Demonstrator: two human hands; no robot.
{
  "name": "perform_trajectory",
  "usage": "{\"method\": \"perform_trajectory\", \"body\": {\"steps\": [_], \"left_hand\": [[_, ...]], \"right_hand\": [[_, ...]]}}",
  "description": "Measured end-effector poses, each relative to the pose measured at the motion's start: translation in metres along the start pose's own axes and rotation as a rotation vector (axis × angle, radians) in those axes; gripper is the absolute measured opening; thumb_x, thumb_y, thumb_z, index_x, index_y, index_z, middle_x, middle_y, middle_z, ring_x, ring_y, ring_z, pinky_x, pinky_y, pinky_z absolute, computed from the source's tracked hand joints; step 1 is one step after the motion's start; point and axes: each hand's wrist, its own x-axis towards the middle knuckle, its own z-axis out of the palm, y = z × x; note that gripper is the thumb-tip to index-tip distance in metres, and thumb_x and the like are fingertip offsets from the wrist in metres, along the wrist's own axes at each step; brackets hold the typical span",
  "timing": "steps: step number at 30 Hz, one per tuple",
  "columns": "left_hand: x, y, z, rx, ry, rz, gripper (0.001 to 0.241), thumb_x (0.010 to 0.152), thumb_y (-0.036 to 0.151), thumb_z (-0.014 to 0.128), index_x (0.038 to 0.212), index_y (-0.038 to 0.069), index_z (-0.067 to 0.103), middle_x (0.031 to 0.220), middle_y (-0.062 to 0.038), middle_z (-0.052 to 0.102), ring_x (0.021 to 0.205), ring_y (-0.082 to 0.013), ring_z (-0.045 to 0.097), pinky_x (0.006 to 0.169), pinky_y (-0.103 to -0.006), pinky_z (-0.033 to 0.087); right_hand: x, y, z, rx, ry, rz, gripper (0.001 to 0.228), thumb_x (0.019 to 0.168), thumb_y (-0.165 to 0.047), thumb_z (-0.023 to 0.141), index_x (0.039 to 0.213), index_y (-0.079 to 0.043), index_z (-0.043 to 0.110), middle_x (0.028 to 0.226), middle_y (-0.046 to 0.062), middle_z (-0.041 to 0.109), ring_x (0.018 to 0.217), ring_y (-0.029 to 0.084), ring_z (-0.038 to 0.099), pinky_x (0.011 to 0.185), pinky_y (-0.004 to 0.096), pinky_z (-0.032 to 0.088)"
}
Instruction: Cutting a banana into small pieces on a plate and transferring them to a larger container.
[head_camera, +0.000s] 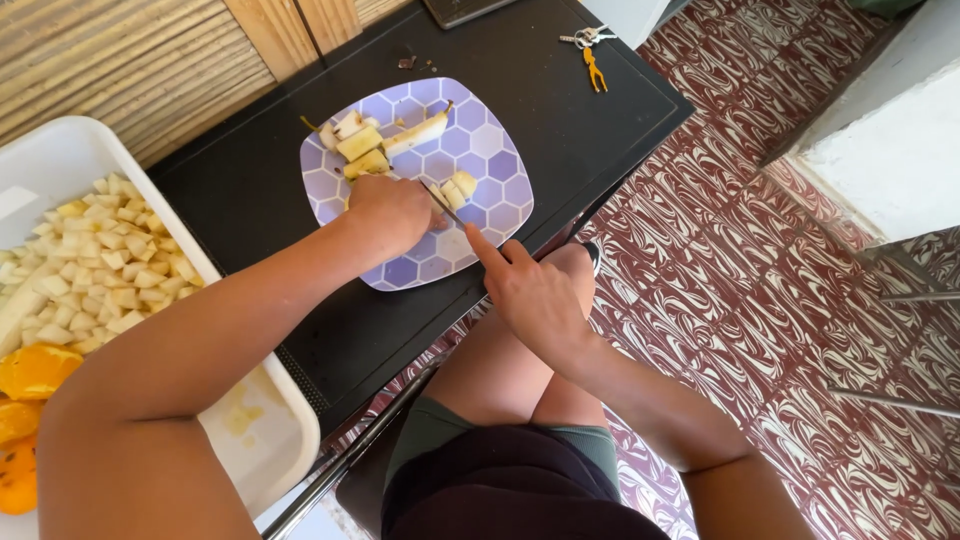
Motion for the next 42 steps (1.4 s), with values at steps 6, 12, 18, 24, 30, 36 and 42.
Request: {"method": "perform_trajectory", "body": {"steps": [6, 12, 18, 24, 30, 36, 42], "left_hand": [[0.003, -0.002, 0.001, -0.023, 0.017, 0.024, 0.05, 0.101, 0.044, 0.043, 0.111, 0.001, 0.068, 0.104, -0.017, 0.074, 0.105, -0.0408, 0.071, 0.088, -0.0577, 0.055], [0.008, -0.003, 0.005, -0.024, 0.008, -0.058, 0.048, 0.096, 0.044, 0.048, 0.102, 0.002, 0.07, 0.096, -0.016, 0.075, 0.101, -0.0406, 0.072, 0.083, -0.0596, 0.055], [-0.016, 0.005, -0.046, -0.099, 0.145, 0.087, 0.074, 0.083, 0.035, 0.077, 0.139, 0.001, 0.043, 0.12, -0.026, 0.054, 0.108, -0.0547, 0.062, 0.081, -0.0643, 0.057], [-0.02, 0.032, -0.043, -0.279, 0.088, 0.155, 0.059, 0.092, 0.024, 0.066, 0.145, 0.015, 0.042, 0.12, -0.02, 0.047, 0.114, -0.0547, 0.054, 0.081, -0.0602, 0.059], [0.014, 0.042, -0.011, -0.121, 0.156, 0.259, 0.046, 0.089, 0.008, 0.062, 0.133, 0.014, 0.048, 0.116, -0.02, 0.041, 0.108, -0.0565, 0.05, 0.073, -0.0599, 0.061], [0.044, 0.034, 0.014, -0.019, 0.185, 0.253, 0.042, 0.088, -0.001, 0.062, 0.127, 0.011, 0.05, 0.113, -0.022, 0.045, 0.1, -0.057, 0.056, 0.066, -0.0607, 0.06], [0.044, 0.021, -0.011, -0.407, 0.09, 0.164, 0.015, 0.085, -0.001, 0.06, 0.09, 0.013, 0.058, 0.106, -0.022, 0.058, 0.093, -0.0526, 0.067, 0.079, -0.0507, 0.057]], "right_hand": [[0.007, -0.004, 0.007, -0.05, -0.011, -0.038, 0.054, 0.098, -0.013, 0.049, 0.151, -0.026, 0.048, 0.085, 0.004, 0.057, 0.056, 0.028, 0.07, 0.056, 0.041, 0.061], [0.014, 0.016, -0.03, 0.115, -0.143, -0.037, 0.048, 0.097, -0.02, 0.049, 0.143, -0.03, 0.055, 0.08, 0.007, 0.065, 0.065, 0.04, 0.072, 0.064, 0.05, 0.058], [0.012, 0.066, -0.079, 0.487, -0.067, 0.004, 0.046, 0.092, -0.013, 0.053, 0.135, -0.019, 0.066, 0.079, 0.024, 0.072, 0.074, 0.049, 0.068, 0.07, 0.055, 0.053], [0.077, 0.117, -0.014, 0.772, 0.346, -0.069, 0.049, 0.096, -0.005, 0.055, 0.141, -0.023, 0.064, 0.067, 0.009, 0.066, 0.062, 0.016, 0.06, 0.064, 0.033, 0.052], [0.125, 0.097, -0.001, 0.945, 0.469, -0.268, 0.047, 0.097, -0.003, 0.055, 0.141, -0.019, 0.063, 0.087, 0.008, 0.073, 0.074, 0.015, 0.06, 0.074, 0.038, 0.054], [0.138, 0.102, 0.015, 1.009, 0.455, -0.313, 0.049, 0.097, -0.003, 0.055, 0.143, -0.018, 0.061, 0.074, 0.002, 0.064, 0.072, 0.014, 0.06, 0.075, 0.034, 0.054], [0.16, 0.128, 0.058, 1.138, 0.437, -0.278, 0.05, 0.098, -0.002, 0.052, 0.145, -0.016, 0.059, 0.07, 0.002, 0.063, 0.064, 0.012, 0.057, 0.068, 0.03, 0.052]]}}
